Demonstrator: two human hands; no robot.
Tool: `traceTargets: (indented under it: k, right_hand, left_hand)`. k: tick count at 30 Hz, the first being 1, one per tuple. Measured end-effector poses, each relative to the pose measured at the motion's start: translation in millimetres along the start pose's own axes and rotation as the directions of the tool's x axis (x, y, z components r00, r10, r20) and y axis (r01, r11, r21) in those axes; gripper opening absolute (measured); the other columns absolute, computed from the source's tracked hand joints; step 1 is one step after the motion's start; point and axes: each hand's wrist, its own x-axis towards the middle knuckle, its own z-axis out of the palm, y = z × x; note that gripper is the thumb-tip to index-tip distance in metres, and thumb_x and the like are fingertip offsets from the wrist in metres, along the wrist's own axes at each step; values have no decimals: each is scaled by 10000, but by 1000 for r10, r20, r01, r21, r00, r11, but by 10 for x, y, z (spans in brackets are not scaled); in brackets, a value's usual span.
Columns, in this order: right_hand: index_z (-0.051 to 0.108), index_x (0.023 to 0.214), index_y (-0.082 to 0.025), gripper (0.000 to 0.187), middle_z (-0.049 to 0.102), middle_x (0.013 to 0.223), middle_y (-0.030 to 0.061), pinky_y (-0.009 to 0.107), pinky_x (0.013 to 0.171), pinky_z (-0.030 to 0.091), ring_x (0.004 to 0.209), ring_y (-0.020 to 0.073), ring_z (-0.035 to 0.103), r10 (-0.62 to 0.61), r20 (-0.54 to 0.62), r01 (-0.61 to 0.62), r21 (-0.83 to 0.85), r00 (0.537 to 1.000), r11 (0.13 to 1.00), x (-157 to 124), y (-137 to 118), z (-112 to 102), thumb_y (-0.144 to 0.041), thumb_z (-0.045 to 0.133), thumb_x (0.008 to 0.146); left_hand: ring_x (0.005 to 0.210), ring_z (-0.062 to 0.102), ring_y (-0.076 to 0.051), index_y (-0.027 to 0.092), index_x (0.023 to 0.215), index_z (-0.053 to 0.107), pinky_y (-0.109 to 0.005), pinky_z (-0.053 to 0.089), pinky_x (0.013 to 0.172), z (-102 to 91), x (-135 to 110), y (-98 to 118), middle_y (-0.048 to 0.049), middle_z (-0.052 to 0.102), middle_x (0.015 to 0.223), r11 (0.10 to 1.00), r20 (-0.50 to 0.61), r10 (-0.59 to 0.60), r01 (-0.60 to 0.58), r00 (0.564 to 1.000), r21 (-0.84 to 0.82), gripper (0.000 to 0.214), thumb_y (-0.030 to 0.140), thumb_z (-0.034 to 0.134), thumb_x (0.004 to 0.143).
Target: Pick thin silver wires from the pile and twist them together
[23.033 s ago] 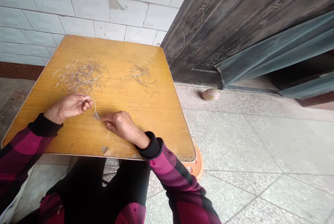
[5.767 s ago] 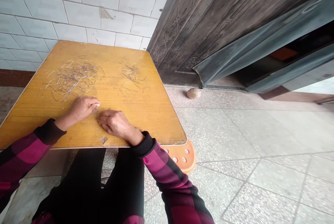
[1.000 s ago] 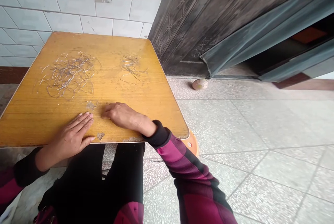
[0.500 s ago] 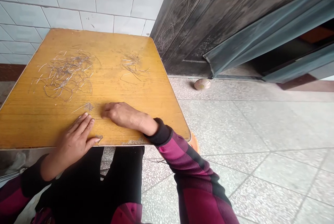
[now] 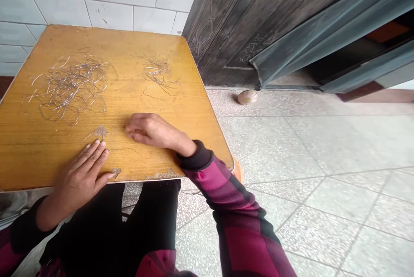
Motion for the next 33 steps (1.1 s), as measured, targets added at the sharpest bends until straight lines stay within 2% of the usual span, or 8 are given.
traceTargets:
  k: [3,6,10,16,25,33]
  right_hand:
    - [647,989,-142,193,634,967,69,261,678,410,809,155,571,-2,128,4,-17,992,1000,24,-146,77,-309,659,893]
    - [659,917,-158,83,629,912,52,254,619,352,765,147,544,43,194,-18,-129,980,992,28,-243,135,-225,610,916]
    - [683,895,-150,180,633,888,56,258,642,363,762,146,540,21,161,6,-168,987,986,21,-233,153,-103,515,935]
    - [702,860,-133,266,628,862,56,259,689,399,776,142,548,-89,162,106,-97,983,990,-1,-73,101,-45,464,939]
    - [694,802,-138,268,615,828,45,256,684,414,753,131,542,-82,128,87,-35,988,996,-10,63,17,-58,476,937]
    - [679,859,-137,222,633,850,53,264,738,451,764,123,563,-38,55,39,-15,998,999,-55,174,-27,-95,480,948]
  left_hand:
    - [1336,489,-367,28,1288,543,-523,462,1078,-11,9,-3,-246,577,1362,1000,-8,11,-11,1000,18,507,372,610,921]
    - [1334,494,-357,42,1288,545,-521,463,1078,-23,10,-26,-240,574,1368,1000,-6,15,-15,1000,16,509,398,597,927]
    - [1338,491,-354,55,1267,561,-518,463,1080,-27,8,-68,-235,576,1368,999,0,37,-37,999,-4,490,412,586,932]
    - [1337,492,-353,44,1245,576,-516,448,1098,-21,10,-95,-241,573,1369,999,-9,50,-50,999,-16,471,389,603,925]
    - [1366,460,-342,87,1310,544,-521,439,1109,-31,3,-102,-225,550,1401,998,12,28,-27,1000,-54,489,381,603,923]
    - [1394,421,-343,91,1323,539,-528,398,1140,-26,-5,-71,-224,531,1421,997,26,0,2,1000,-77,489,350,610,915]
